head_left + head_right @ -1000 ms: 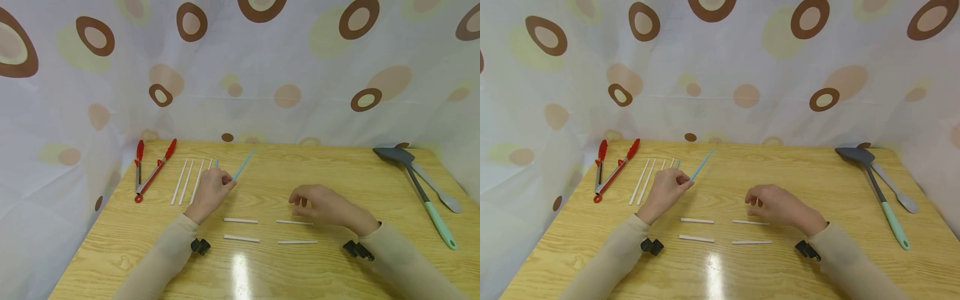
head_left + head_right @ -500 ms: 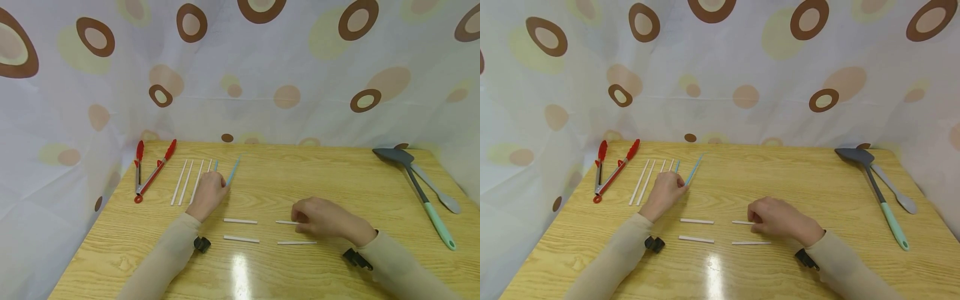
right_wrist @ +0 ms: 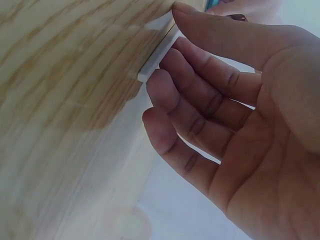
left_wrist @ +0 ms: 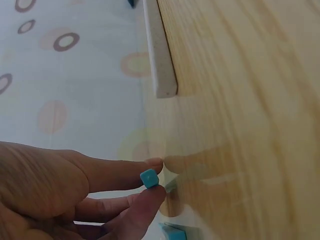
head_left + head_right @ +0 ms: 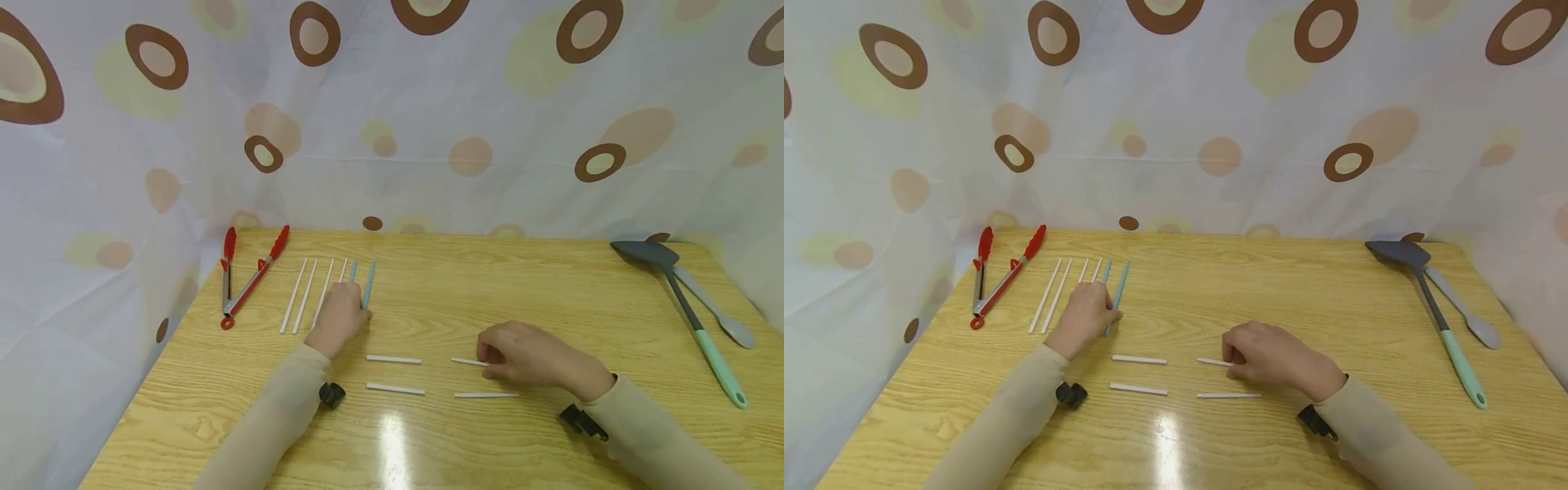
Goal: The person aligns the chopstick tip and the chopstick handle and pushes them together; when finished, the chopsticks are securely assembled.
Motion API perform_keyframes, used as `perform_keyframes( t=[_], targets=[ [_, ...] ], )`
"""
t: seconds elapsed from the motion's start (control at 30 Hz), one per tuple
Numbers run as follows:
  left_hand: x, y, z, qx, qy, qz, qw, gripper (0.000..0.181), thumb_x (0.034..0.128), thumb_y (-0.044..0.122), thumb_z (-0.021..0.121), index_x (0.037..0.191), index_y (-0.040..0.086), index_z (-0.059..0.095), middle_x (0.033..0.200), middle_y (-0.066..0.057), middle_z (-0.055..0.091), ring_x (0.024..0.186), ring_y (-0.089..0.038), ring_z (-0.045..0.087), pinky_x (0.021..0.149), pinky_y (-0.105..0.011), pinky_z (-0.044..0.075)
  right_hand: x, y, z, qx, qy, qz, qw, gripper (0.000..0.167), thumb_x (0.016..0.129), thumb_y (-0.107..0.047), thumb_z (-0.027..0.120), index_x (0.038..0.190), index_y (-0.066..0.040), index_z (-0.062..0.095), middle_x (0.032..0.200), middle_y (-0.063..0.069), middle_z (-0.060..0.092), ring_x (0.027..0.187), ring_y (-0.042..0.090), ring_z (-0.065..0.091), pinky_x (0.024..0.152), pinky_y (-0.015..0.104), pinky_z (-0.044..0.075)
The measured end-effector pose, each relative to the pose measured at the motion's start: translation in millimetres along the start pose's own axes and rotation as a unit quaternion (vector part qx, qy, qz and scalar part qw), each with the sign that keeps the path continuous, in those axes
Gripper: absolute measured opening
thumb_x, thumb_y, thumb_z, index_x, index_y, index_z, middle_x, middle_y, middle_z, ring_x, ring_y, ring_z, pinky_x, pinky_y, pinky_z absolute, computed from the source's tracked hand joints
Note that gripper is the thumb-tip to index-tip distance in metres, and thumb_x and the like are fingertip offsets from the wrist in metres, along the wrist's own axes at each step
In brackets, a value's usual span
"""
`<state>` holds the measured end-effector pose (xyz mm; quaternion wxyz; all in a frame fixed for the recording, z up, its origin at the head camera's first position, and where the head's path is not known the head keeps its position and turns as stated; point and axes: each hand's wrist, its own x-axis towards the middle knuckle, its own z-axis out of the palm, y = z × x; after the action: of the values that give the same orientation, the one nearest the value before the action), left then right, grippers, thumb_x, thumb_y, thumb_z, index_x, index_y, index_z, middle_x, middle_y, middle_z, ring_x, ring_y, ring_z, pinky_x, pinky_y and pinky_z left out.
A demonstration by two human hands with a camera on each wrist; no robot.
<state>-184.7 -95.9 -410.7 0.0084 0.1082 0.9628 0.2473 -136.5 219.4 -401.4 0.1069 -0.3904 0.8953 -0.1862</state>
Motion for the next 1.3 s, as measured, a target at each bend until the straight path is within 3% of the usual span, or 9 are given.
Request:
perform_keyframes(
  t=[0.13, 0.33, 0.43, 0.77, 0.9, 0.97, 1.13, 1.3],
  targets=[
    [0.4, 0.1, -0.8, -0.006, -0.006, -0.006, 0.9999, 0.038, 0.0821, 0.001, 0.079, 0.049, 0.005, 0.061, 0.039, 0.002, 0.049, 0.031, -0.007, 0.046, 0.038, -0.021, 0.043, -0.3, 0.2, 0.4, -0.008, 0.009, -0.011, 0.9999, 0.016, 0.085, -0.012, 0.079, 0.086, -0.019, 0.064, 0.078, -0.015, 0.056, 0.067, -0.001, 0.051, 0.059, 0.025, 0.047],
    [1.1, -1.7, 0.0, 0.001, -0.006, -0.003, 1.0000, 0.042, 0.0821, 0.003, 0.080, 0.045, 0.007, 0.059, 0.038, 0.004, 0.046, 0.032, -0.004, 0.034, 0.036, -0.019, 0.033, -1.1, 2.3, 1.0, -0.014, 0.016, -0.025, 0.9994, 0.018, 0.085, -0.006, 0.077, 0.084, -0.019, 0.064, 0.081, -0.014, 0.059, 0.068, 0.000, 0.052, 0.060, 0.026, 0.048],
    [0.9, -1.8, 0.0, -0.002, -0.009, -0.004, 0.9999, 0.041, 0.0830, 0.002, 0.079, 0.046, 0.006, 0.061, 0.038, 0.003, 0.047, 0.031, -0.005, 0.035, 0.035, -0.018, 0.031, -1.0, 2.6, 0.9, -0.015, 0.015, -0.027, 0.9994, 0.018, 0.086, -0.006, 0.077, 0.084, -0.018, 0.065, 0.080, -0.014, 0.059, 0.068, 0.000, 0.052, 0.060, 0.026, 0.048],
    [-2.6, 2.4, -4.4, 0.015, -0.016, -0.015, 0.9996, 0.038, 0.0825, 0.000, 0.079, 0.050, 0.005, 0.060, 0.042, 0.000, 0.051, 0.036, -0.009, 0.047, 0.042, -0.021, 0.044, -0.6, 4.0, 2.4, -0.012, 0.021, -0.040, 0.9989, 0.018, 0.086, -0.005, 0.077, 0.084, -0.018, 0.065, 0.080, -0.014, 0.059, 0.068, 0.000, 0.051, 0.060, 0.026, 0.047],
    [-7.6, 11.2, -8.9, 0.018, -0.023, 0.020, 0.9994, 0.027, 0.0823, 0.002, 0.080, 0.060, 0.002, 0.063, 0.057, -0.004, 0.060, 0.047, -0.012, 0.054, 0.047, -0.025, 0.047, -1.2, 3.9, 2.7, -0.013, 0.015, -0.031, 0.9993, 0.018, 0.086, -0.005, 0.077, 0.084, -0.018, 0.065, 0.080, -0.014, 0.058, 0.068, 0.000, 0.051, 0.060, 0.026, 0.047],
    [-11.3, 15.9, -10.2, 0.011, -0.048, 0.053, 0.9974, 0.019, 0.0821, 0.005, 0.081, 0.069, 0.002, 0.067, 0.067, -0.004, 0.063, 0.056, -0.015, 0.056, 0.052, -0.027, 0.048, -1.2, 3.7, 2.3, -0.015, 0.013, -0.028, 0.9994, 0.018, 0.086, -0.005, 0.077, 0.084, -0.018, 0.064, 0.080, -0.014, 0.058, 0.068, 0.000, 0.051, 0.060, 0.026, 0.047],
    [-20.1, 24.3, -8.1, -0.014, -0.152, 0.138, 0.9786, 0.014, 0.0810, 0.008, 0.083, 0.082, 0.005, 0.069, 0.074, 0.000, 0.060, 0.066, -0.015, 0.057, 0.060, -0.029, 0.049, -1.2, 3.6, 2.0, -0.023, 0.014, -0.032, 0.9991, 0.017, 0.087, -0.005, 0.076, 0.084, -0.017, 0.064, 0.080, -0.013, 0.057, 0.068, 0.001, 0.051, 0.060, 0.026, 0.047],
    [-25.2, 29.7, -6.0, -0.009, -0.189, 0.165, 0.9680, 0.020, 0.0764, 0.011, 0.087, 0.083, 0.007, 0.069, 0.076, 0.001, 0.062, 0.069, -0.012, 0.057, 0.065, -0.029, 0.049, -1.7, 3.0, 2.1, -0.024, 0.012, -0.030, 0.9992, 0.017, 0.088, -0.005, 0.075, 0.085, -0.017, 0.064, 0.081, -0.013, 0.056, 0.069, 0.001, 0.049, 0.060, 0.025, 0.046]
  ],
)
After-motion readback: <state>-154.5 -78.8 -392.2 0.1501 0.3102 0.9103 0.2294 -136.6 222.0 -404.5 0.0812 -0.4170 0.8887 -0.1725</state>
